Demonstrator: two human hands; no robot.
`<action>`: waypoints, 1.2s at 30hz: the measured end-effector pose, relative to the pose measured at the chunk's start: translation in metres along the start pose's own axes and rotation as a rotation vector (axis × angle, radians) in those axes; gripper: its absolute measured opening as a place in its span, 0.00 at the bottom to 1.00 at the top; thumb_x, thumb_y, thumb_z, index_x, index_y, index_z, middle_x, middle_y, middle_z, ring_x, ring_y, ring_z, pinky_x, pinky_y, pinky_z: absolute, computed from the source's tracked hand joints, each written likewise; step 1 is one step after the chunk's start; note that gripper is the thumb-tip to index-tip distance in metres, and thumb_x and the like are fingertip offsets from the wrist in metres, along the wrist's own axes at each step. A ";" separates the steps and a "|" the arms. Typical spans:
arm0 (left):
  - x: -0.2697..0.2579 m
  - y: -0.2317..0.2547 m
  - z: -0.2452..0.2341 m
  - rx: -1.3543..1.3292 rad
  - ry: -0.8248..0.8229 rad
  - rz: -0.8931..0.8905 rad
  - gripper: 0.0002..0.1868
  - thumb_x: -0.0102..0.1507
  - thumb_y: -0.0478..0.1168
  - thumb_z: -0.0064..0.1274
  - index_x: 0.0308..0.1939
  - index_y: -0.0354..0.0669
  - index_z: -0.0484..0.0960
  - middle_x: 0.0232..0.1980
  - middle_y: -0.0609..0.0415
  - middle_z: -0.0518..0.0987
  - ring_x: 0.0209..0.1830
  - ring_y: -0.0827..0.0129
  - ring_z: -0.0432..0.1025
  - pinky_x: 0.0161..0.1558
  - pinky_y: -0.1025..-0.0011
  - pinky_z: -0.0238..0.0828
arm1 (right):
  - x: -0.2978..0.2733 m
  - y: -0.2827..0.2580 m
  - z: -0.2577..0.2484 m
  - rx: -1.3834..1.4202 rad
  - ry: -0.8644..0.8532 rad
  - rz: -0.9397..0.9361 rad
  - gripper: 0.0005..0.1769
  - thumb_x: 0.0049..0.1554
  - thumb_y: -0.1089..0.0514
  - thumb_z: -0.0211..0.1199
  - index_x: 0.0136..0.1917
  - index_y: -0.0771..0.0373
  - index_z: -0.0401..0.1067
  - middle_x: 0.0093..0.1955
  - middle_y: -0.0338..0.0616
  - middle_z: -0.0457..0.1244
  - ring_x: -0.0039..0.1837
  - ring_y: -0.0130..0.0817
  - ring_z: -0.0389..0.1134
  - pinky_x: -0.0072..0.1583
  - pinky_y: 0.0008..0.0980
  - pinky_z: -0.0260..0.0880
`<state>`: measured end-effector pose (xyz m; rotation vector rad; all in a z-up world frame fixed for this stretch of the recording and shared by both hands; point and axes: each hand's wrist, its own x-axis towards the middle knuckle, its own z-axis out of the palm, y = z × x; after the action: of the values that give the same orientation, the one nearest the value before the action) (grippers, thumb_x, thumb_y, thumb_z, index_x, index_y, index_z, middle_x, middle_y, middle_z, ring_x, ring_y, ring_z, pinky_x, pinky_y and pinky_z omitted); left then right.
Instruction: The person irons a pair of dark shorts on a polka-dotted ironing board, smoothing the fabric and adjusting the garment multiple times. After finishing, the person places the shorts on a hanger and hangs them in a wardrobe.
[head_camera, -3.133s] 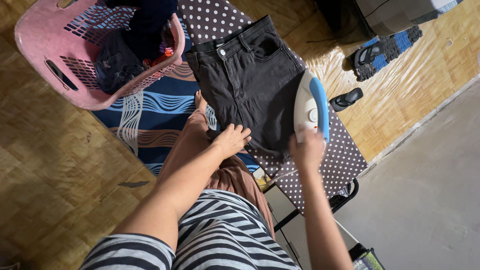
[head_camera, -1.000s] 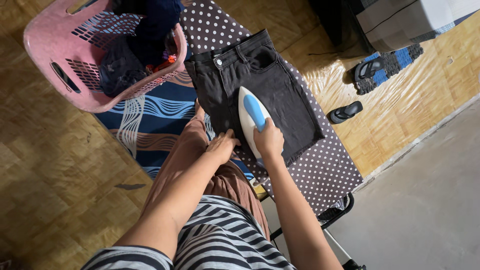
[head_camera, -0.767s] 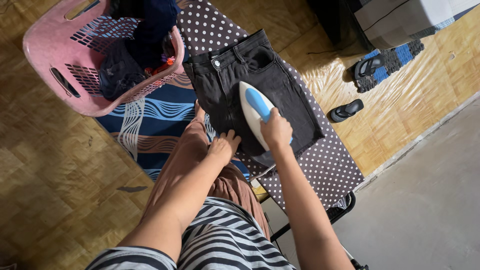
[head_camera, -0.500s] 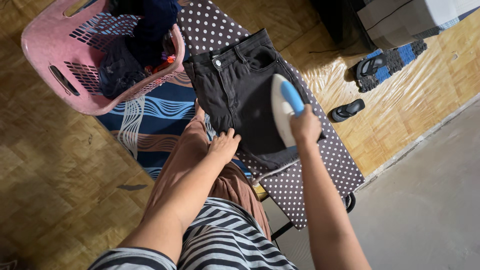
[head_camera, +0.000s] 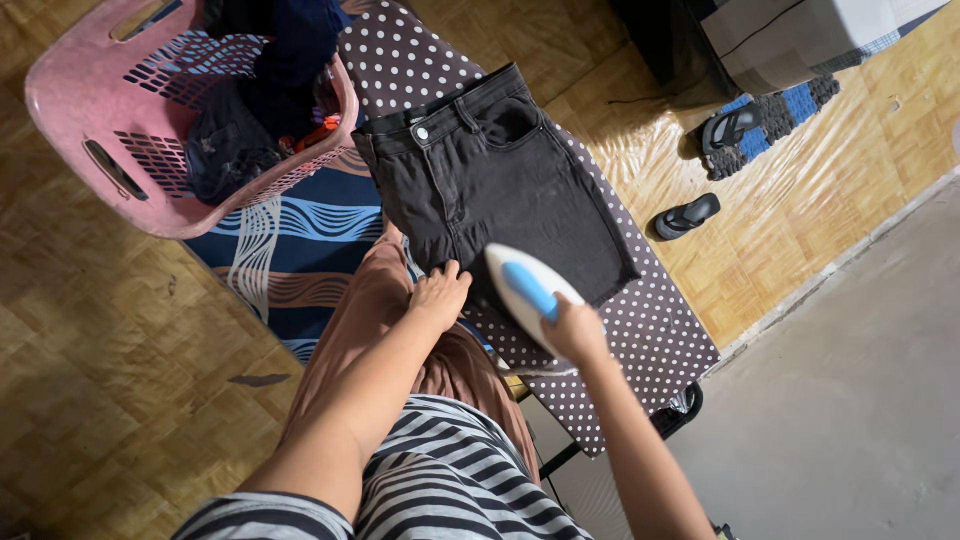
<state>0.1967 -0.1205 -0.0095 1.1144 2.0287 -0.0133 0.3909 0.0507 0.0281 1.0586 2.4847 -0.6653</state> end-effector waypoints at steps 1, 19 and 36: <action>0.001 -0.001 0.003 0.002 -0.009 -0.002 0.22 0.60 0.39 0.60 0.57 0.46 0.73 0.62 0.48 0.67 0.62 0.51 0.69 0.58 0.52 0.69 | -0.014 -0.002 0.008 -0.018 -0.002 -0.029 0.20 0.49 0.52 0.66 0.54 0.62 0.75 0.36 0.60 0.70 0.41 0.60 0.73 0.48 0.52 0.73; 0.002 0.002 -0.008 0.008 -0.030 -0.004 0.20 0.61 0.34 0.56 0.57 0.47 0.72 0.63 0.47 0.67 0.61 0.51 0.70 0.57 0.53 0.70 | 0.056 0.039 -0.061 0.238 0.276 0.459 0.18 0.51 0.51 0.66 0.52 0.63 0.76 0.45 0.60 0.70 0.51 0.59 0.73 0.56 0.52 0.71; 0.020 -0.009 -0.004 -0.015 -0.105 0.015 0.25 0.59 0.32 0.54 0.60 0.49 0.73 0.63 0.43 0.67 0.61 0.46 0.69 0.57 0.54 0.71 | 0.108 -0.088 -0.043 1.178 0.167 0.294 0.07 0.53 0.65 0.55 0.45 0.71 0.66 0.28 0.41 0.61 0.24 0.30 0.62 0.28 0.34 0.65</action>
<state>0.1813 -0.1102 -0.0231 1.0972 1.9244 -0.0478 0.2488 0.0826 0.0345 1.8263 1.8471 -2.0921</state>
